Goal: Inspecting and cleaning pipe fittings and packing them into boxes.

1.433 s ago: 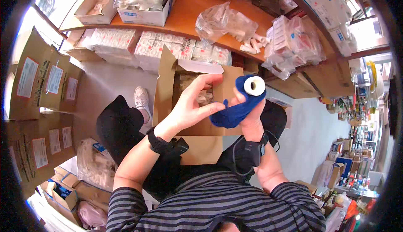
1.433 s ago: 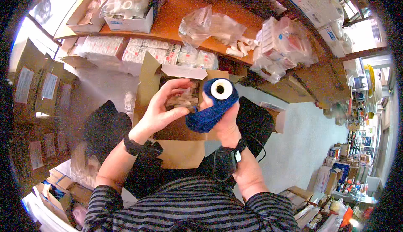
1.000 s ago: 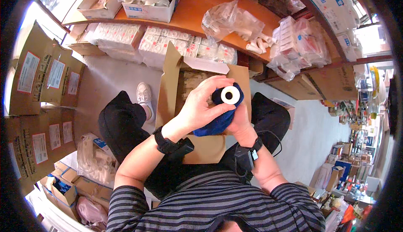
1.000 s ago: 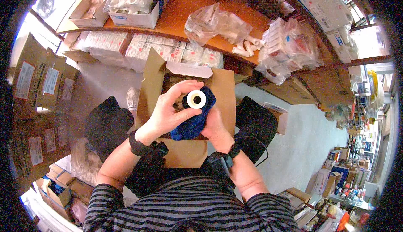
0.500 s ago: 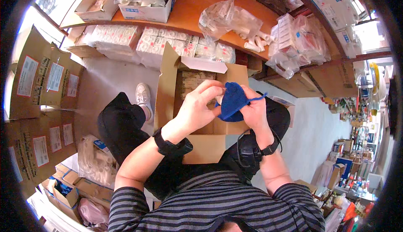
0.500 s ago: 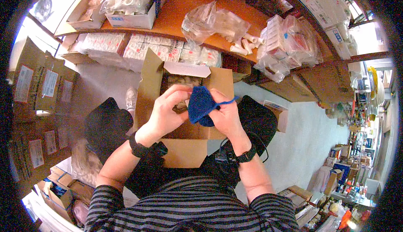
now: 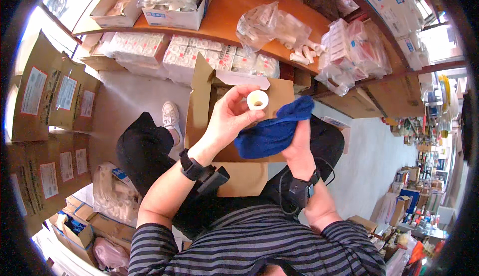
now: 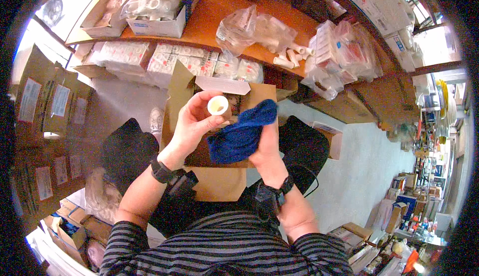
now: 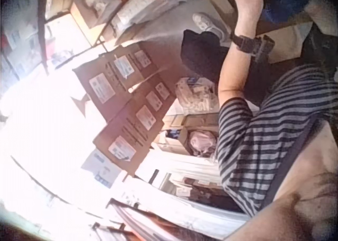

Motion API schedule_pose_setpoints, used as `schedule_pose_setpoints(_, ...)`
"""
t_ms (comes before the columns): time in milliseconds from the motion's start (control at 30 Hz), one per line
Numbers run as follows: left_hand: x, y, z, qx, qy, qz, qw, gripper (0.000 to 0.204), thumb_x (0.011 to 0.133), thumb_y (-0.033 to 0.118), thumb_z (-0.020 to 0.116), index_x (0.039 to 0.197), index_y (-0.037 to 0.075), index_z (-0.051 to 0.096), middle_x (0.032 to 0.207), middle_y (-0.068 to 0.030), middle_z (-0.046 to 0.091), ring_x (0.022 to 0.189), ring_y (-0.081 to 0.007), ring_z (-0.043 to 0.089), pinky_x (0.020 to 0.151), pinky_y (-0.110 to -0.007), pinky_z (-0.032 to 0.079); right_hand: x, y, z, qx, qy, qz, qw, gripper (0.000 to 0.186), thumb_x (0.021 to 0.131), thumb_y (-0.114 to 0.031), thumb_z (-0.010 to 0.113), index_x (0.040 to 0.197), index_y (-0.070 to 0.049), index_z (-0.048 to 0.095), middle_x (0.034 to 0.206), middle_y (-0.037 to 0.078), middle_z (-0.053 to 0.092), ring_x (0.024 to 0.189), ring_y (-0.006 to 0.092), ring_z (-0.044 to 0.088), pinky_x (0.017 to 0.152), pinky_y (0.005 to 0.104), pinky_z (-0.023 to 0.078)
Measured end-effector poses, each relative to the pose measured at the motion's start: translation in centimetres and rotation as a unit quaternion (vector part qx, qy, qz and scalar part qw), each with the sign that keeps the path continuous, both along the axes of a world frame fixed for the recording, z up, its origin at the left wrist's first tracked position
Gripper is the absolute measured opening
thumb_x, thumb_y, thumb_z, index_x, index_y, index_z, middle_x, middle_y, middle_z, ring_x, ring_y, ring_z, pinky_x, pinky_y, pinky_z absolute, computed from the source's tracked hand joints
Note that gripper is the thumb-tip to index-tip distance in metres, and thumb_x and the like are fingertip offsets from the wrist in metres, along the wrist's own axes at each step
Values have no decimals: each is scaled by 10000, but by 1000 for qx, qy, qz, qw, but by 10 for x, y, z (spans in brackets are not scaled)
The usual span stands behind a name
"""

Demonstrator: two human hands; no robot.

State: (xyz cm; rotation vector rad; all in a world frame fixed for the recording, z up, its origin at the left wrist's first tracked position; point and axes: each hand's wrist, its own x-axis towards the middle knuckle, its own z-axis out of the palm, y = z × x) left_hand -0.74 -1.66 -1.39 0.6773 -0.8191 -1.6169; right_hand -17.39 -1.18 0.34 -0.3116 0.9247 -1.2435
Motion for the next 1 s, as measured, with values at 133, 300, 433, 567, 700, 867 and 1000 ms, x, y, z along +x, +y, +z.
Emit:
schedule_pose_setpoints(133,3,4,5,-46,-53,-13,997,518,743,4,702,1210,40,480,1049,-38,585,968,-115,570,869,-265,465,-21,-1,3,-102,3,-10,995,371,900,-444,441,1002,-113,571,973,74,627,864,235,598,764,392,500)
schedule_pose_setpoints(300,3,5,10,-65,-85,-29,994,484,722,24,720,1168,36,534,1086,-50,601,966,-123,576,851,-269,469,-31,2,26,-209,222,73,950,418,897,-410,455,1043,-33,561,946,106,612,861,227,595,782,366,494)
schedule_pose_setpoints(433,2,8,11,-139,-288,-11,947,380,698,30,698,1065,37,602,1009,-90,636,920,-163,611,805,-284,483,-29,-1,39,-433,616,310,580,292,734,-132,666,998,-37,587,876,77,598,741,239,611,659,334,496)
schedule_pose_setpoints(567,0,10,11,-231,-427,21,874,442,635,-8,681,1067,53,608,1012,-116,629,972,-251,601,842,-320,475,-22,-7,27,-432,635,338,544,264,706,-91,644,961,-55,588,818,100,599,726,313,597,605,354,484)
schedule_pose_setpoints(700,3,7,10,-276,-385,-29,880,549,602,-26,676,1134,63,569,1118,-129,578,1084,-274,539,922,-332,434,-23,-2,11,-396,552,307,667,216,728,-28,629,939,-44,587,797,102,608,750,286,603,650,329,476)
schedule_pose_setpoints(867,8,4,7,-87,-128,-169,973,628,709,104,732,1268,26,455,1221,-91,530,1121,-188,504,943,-321,417,-38,0,12,-440,544,235,675,205,734,33,610,921,-46,581,748,93,563,680,257,574,618,307,449)
schedule_pose_setpoints(1000,8,4,9,2,-38,-232,972,578,795,167,682,1292,12,429,1139,-40,564,1033,-111,524,914,-281,424,-38,-5,17,-486,532,247,648,262,694,32,635,941,-38,579,770,103,576,705,280,582,632,301,457)
